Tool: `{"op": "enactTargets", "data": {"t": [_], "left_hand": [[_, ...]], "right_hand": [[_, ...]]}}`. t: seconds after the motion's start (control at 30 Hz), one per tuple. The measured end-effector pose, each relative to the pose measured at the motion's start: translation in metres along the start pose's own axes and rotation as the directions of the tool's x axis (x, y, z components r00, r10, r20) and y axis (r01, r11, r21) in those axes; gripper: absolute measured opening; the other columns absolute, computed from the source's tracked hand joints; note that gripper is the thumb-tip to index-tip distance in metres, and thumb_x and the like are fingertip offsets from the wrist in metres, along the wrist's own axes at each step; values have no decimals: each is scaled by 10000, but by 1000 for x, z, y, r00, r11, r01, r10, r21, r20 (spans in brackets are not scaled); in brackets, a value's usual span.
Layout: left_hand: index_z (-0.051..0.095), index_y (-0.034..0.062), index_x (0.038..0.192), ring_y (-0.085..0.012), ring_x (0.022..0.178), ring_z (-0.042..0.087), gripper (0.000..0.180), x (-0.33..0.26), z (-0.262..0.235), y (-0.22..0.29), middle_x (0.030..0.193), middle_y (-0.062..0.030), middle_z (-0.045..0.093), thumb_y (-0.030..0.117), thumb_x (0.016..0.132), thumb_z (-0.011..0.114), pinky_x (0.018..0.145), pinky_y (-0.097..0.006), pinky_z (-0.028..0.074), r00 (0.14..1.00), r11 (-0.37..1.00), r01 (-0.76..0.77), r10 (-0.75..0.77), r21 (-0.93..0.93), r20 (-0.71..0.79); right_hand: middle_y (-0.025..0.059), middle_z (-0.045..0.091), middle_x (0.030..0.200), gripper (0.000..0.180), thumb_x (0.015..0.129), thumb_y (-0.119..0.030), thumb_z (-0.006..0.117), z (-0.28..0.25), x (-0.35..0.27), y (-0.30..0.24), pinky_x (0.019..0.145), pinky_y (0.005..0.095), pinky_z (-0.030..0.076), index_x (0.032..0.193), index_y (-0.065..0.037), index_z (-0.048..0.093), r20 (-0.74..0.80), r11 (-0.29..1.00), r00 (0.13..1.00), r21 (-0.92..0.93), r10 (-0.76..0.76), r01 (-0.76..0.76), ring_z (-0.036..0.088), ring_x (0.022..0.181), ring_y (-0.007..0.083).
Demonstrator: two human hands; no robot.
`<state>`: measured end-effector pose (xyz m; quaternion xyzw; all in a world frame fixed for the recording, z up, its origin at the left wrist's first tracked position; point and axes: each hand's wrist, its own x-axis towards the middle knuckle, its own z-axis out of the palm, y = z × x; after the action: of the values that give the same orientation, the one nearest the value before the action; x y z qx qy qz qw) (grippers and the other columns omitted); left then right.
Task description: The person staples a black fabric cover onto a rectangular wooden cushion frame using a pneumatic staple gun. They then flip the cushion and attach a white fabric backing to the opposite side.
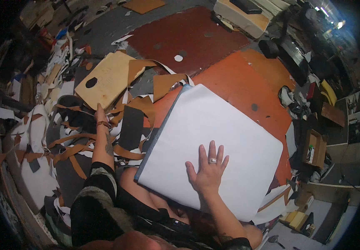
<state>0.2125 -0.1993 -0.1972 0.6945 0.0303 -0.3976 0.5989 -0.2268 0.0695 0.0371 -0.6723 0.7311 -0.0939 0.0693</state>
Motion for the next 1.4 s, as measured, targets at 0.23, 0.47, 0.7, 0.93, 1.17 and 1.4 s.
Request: {"op": "enactTargets", "data": {"t": [0.23,0.47,0.7,0.93,1.17,1.4], "left_hand": [[695,-178,1062,-461,1028,711,597,-49,28,124,1072,-329,736,412,1035,610,876,-487,538,813,653,-550,562,521,154],[757,-30,1008,-431,829,715,421,-160,-7,263,929,-256,752,378,1016,658,769,-462,550,205,191,-904,979,381,-4],[753,-9,1078,-118,793,683,291,-363,-151,365,876,-118,768,245,947,806,727,-311,547,-211,-232,-973,860,-13,465],[730,66,961,-194,708,696,424,-553,-242,386,800,-65,716,420,788,887,658,-323,538,-669,-661,-722,594,-203,447],[744,49,1006,-182,593,677,447,-659,-170,316,726,-50,710,384,758,907,541,-309,519,-909,-524,-415,266,-744,320],[706,56,1294,-265,1079,716,431,-680,-77,275,1250,-194,728,310,956,788,898,-391,583,-626,-452,-745,729,-490,279]], "right_hand": [[254,390,1624,701,908,-460,710,-1,-3,-5,1204,726,131,1486,-95,557,-37,999,998,20,-48,48,255,1529,522],[237,408,1617,690,932,-483,677,-3,-9,-4,1217,710,141,1489,-95,554,-114,994,990,61,-82,89,269,1529,505],[231,366,1640,920,872,-567,744,-25,0,4,1225,664,200,1591,-107,399,55,953,997,301,-61,41,255,1541,489],[224,405,1588,1264,652,-473,972,-227,-90,-83,1233,515,317,1624,-56,278,-740,790,588,127,-327,600,367,1498,405],[131,739,831,326,860,-237,879,-212,-185,-25,671,337,565,1017,-18,697,-531,609,817,578,-224,543,719,740,207],[101,747,1081,356,959,-261,806,-195,-207,117,857,334,558,1132,17,666,-404,389,776,894,485,222,670,962,151]]}}
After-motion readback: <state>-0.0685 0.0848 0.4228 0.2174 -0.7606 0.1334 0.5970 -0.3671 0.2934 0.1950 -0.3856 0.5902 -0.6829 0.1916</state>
